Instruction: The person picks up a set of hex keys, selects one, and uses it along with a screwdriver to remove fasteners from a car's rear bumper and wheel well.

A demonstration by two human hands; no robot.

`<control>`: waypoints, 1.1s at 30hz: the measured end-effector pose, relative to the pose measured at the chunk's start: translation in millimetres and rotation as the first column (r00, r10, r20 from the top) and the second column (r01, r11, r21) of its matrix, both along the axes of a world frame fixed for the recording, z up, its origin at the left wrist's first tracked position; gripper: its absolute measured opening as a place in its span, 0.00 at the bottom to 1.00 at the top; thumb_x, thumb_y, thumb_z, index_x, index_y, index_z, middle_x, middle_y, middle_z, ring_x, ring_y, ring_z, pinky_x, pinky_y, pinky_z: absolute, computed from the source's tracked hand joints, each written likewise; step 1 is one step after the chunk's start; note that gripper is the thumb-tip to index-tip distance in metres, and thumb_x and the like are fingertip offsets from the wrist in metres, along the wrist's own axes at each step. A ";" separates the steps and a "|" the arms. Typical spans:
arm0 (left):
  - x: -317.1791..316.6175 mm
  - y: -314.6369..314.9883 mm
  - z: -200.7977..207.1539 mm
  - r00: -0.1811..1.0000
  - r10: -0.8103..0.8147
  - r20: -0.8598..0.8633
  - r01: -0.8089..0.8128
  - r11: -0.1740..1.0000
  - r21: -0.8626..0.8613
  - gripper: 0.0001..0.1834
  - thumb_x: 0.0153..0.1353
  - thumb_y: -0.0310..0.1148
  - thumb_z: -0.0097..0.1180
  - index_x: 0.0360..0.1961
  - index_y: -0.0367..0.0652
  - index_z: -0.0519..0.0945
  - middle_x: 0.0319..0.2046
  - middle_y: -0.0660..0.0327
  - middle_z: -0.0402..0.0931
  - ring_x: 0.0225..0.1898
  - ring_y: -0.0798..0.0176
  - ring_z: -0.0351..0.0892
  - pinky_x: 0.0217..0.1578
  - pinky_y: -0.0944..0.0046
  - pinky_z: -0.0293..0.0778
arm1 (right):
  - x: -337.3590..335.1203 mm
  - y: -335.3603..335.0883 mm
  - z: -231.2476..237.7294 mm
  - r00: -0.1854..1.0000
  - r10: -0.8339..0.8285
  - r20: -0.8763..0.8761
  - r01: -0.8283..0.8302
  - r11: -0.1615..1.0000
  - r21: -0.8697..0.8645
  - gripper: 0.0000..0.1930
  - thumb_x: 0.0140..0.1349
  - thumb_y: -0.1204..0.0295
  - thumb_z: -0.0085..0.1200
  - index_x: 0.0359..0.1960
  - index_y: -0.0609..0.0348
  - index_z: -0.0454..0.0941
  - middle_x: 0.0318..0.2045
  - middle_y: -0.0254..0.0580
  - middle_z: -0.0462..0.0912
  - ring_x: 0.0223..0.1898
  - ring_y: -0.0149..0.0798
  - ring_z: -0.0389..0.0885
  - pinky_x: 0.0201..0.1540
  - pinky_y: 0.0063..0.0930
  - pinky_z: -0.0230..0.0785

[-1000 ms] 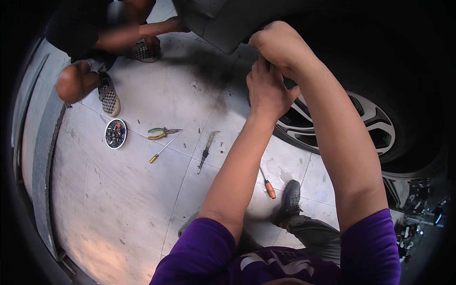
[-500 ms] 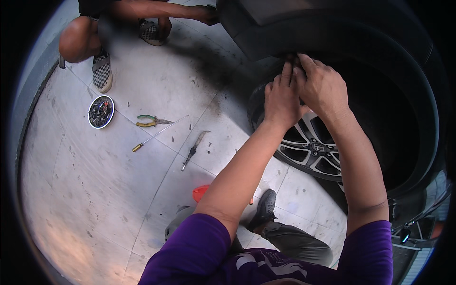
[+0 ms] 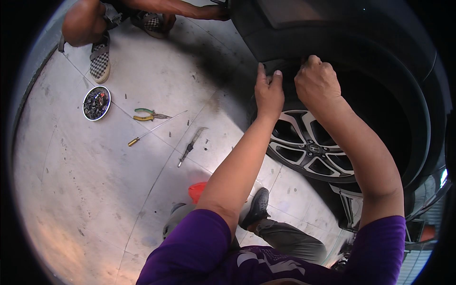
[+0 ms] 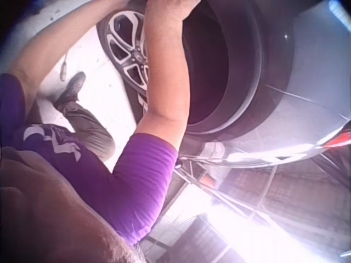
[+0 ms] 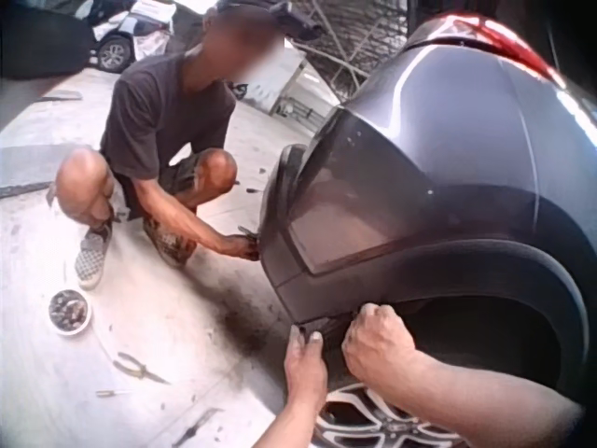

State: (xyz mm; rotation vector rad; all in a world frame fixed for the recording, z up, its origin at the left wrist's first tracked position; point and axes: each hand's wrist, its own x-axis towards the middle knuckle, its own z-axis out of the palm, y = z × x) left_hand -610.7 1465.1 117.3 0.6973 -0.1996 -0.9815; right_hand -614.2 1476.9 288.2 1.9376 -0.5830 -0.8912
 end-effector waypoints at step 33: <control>61.4 -36.4 -37.2 0.779 -0.394 -0.488 0.116 0.855 -0.506 0.38 0.70 0.51 0.49 0.68 0.31 0.58 0.71 0.53 0.54 0.72 0.55 0.51 0.71 0.56 0.43 | -23.3 -40.0 -24.5 0.907 0.176 0.383 -0.195 0.981 0.010 0.25 0.60 0.50 0.57 0.54 0.52 0.77 0.36 0.40 0.85 0.41 0.42 0.85 0.45 0.35 0.77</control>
